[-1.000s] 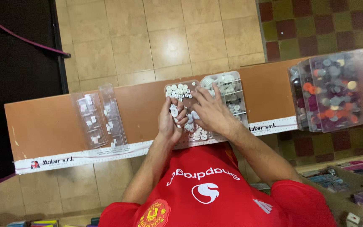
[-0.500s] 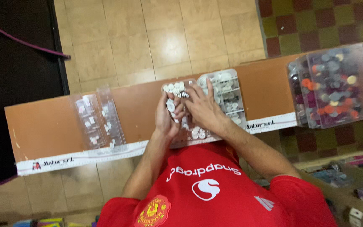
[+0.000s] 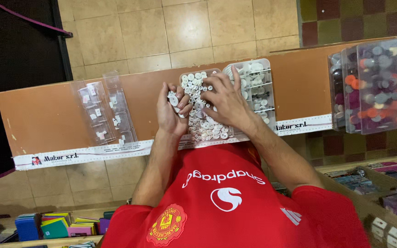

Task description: The person sorts white plastic circular components by hand from a large bin into separate compartments of a plastic storage box.

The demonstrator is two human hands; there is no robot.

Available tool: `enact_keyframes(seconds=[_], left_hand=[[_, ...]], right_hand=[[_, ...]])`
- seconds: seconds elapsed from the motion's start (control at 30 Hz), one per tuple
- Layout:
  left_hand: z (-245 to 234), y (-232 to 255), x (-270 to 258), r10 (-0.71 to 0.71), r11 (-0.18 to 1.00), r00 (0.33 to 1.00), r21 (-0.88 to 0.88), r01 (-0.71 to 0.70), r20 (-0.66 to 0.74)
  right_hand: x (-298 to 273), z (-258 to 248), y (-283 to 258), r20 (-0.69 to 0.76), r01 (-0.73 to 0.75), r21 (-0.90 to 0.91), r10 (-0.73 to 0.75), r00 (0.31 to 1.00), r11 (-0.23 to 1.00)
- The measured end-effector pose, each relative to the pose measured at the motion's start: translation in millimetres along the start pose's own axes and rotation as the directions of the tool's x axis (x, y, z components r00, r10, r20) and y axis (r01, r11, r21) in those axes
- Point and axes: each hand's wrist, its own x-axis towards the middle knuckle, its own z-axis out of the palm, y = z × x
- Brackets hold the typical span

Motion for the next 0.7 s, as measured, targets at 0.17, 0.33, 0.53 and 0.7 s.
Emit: enact_keyframes(seconds=[0.17,0.33,0.53,0.7], left_hand=[[1.4,-0.1,-3.1,0.026,0.999,1.0,0.019,-0.026,0.001],[-4.5,-3.5,-1.5,0.018,0.988,0.996,0.156,-0.005,-0.084],[-18.9,-5.1,5.7,0.076,0.969,0.984,0.245,-0.035,-0.159],[-5.0,-14.1,8.3,0.046,0.993,0.986,0.116,-0.028,-0.16]], right_hand=[[9.0,6.9,-10.6,0.079,-0.002,-0.088,0.009,0.997,0.996],[10.1,10.6,-10.8,0.111,0.012,-0.088,-0.002,0.994,0.996],[-0.8,-3.7,8.4,-0.085,0.018,0.202,-0.001,0.996,0.979],[-0.1,-39.8,-5.1,-0.282,0.048,0.361,0.06,0.957,0.931]])
